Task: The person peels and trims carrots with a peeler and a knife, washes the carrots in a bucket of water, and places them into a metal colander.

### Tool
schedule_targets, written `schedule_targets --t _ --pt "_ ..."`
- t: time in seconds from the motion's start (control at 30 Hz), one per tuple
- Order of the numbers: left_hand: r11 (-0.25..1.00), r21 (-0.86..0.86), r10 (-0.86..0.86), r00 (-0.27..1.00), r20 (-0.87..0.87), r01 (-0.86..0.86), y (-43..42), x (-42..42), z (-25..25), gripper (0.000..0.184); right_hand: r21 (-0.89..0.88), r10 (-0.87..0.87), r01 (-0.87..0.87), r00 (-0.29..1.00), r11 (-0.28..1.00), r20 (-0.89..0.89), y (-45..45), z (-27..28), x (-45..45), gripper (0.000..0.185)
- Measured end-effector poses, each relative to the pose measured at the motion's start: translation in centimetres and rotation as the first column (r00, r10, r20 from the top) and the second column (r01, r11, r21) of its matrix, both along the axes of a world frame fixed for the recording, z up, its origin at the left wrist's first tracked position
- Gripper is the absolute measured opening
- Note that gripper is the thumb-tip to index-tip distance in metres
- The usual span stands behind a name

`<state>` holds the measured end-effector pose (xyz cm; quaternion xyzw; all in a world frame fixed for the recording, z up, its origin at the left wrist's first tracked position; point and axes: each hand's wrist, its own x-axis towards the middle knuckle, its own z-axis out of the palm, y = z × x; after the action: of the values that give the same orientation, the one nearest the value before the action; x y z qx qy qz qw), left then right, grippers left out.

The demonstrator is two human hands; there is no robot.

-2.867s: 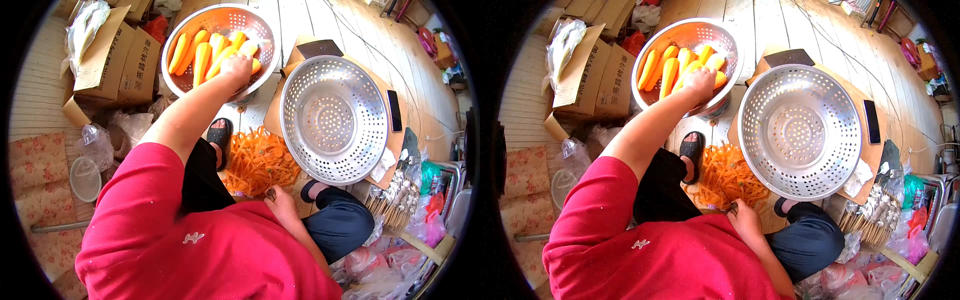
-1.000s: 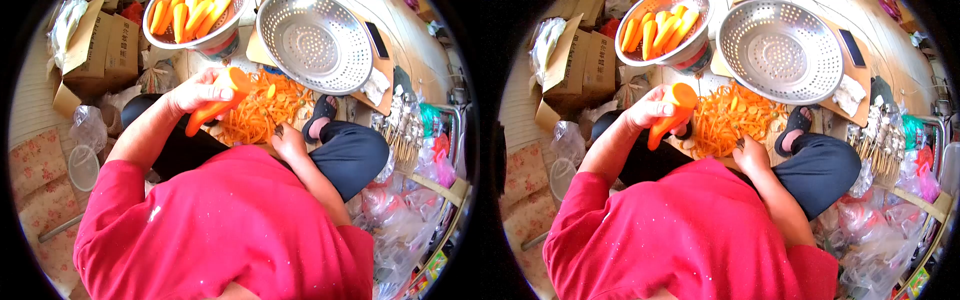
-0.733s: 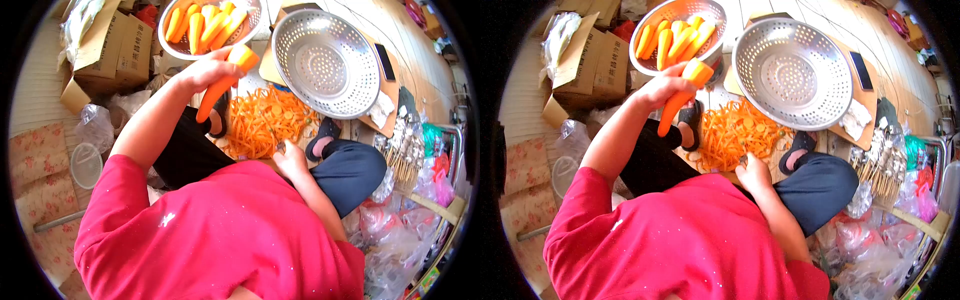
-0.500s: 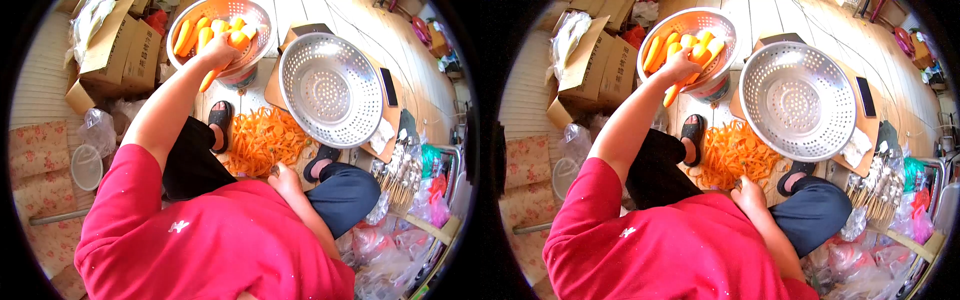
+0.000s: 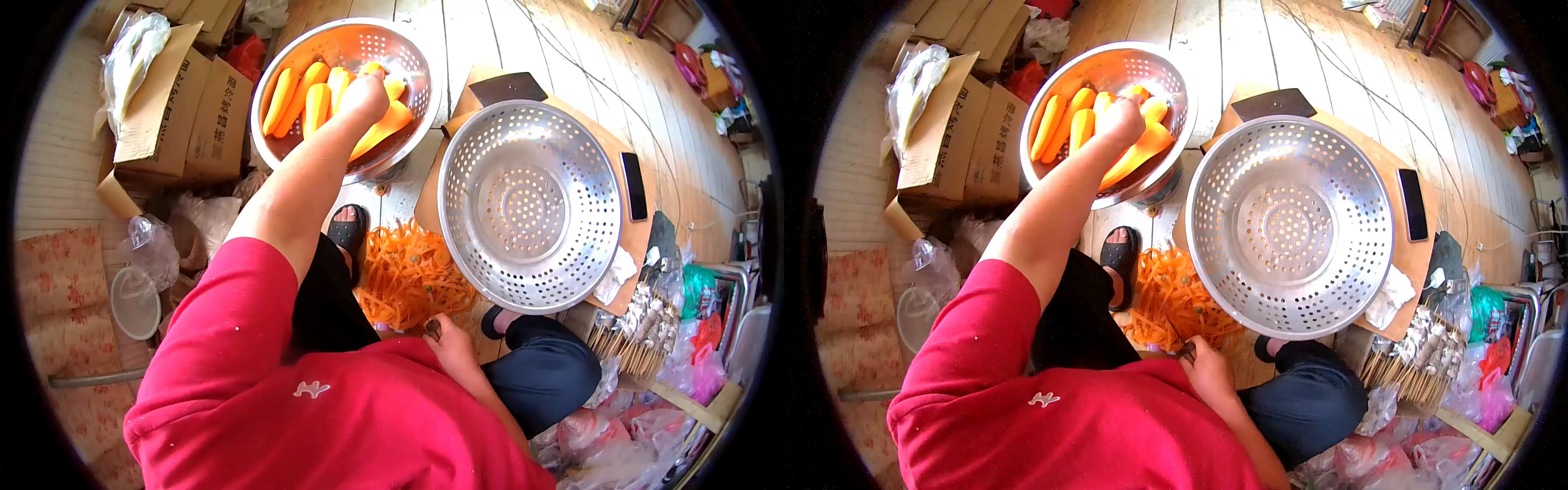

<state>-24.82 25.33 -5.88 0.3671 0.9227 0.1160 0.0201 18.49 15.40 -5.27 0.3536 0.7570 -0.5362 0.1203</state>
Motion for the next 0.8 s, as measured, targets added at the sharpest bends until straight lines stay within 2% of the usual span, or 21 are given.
schedule_targets --t 0.03,0.1,0.13,0.2,0.27,0.33,0.43,0.53,0.63,0.73,0.77,0.8 --pt "1.000 0.000 0.001 1.000 0.001 -0.001 0.5 -0.2 0.2 0.029 0.000 0.001 -0.001 1.000 1.000 0.001 0.0 -0.3 0.1 0.032" --pt "0.983 -0.181 0.051 0.996 0.078 -0.036 1.7 -0.4 1.2 0.029 -0.027 -0.022 0.023 0.999 0.999 0.029 0.0 -1.0 0.5 0.033" --pt "0.983 -0.181 0.051 0.995 0.082 -0.036 2.4 -0.2 2.1 0.029 -0.040 -0.009 0.011 0.998 0.999 0.068 0.1 -1.3 0.6 0.034" --pt "0.908 -0.417 0.090 0.989 0.119 -0.033 3.7 0.1 3.3 0.028 -0.040 -0.016 0.019 0.998 0.999 0.061 0.4 -1.1 0.6 0.035" --pt "0.894 -0.447 0.077 0.992 0.099 -0.025 4.7 -0.4 2.8 0.031 -0.040 -0.024 0.026 0.998 0.999 0.053 0.8 -0.7 0.2 0.037" --pt "0.879 -0.476 0.062 0.995 0.079 -0.017 5.6 -0.9 2.1 0.035 -0.064 -0.029 0.039 0.987 0.997 0.157 1.2 -0.1 -0.2 0.037" --pt "0.855 -0.518 -0.003 0.999 0.045 0.026 6.3 -1.6 0.7 0.037 -0.078 0.007 0.010 0.976 0.997 0.218 1.8 0.1 -0.7 0.038" --pt "0.856 -0.517 -0.017 1.000 -0.001 0.014 6.4 -1.6 0.4 0.037 -0.105 -0.026 0.046 0.982 0.993 0.188 1.8 0.1 -0.7 0.039" --pt "0.853 -0.520 -0.017 0.997 0.072 0.052 5.6 -1.5 1.7 0.040 -0.091 -0.014 0.030 0.984 0.995 0.178 2.0 0.5 -1.0 0.037" --pt "0.959 -0.284 -0.020 1.000 0.007 0.022 3.7 -0.8 5.0 0.050 -0.137 -0.035 0.060 0.983 0.989 0.180 1.9 1.0 -1.2 0.033" --pt "0.991 -0.132 -0.021 1.000 -0.022 0.018 2.9 -1.6 4.9 0.061 -0.135 -0.033 0.057 0.985 0.989 0.171 1.6 1.1 -1.2 0.033" --pt "1.000 0.004 -0.009 0.998 -0.064 0.009 2.3 -1.6 5.8 0.064 -0.096 -0.023 0.036 0.991 0.995 0.134 1.3 1.0 -1.2 0.032"
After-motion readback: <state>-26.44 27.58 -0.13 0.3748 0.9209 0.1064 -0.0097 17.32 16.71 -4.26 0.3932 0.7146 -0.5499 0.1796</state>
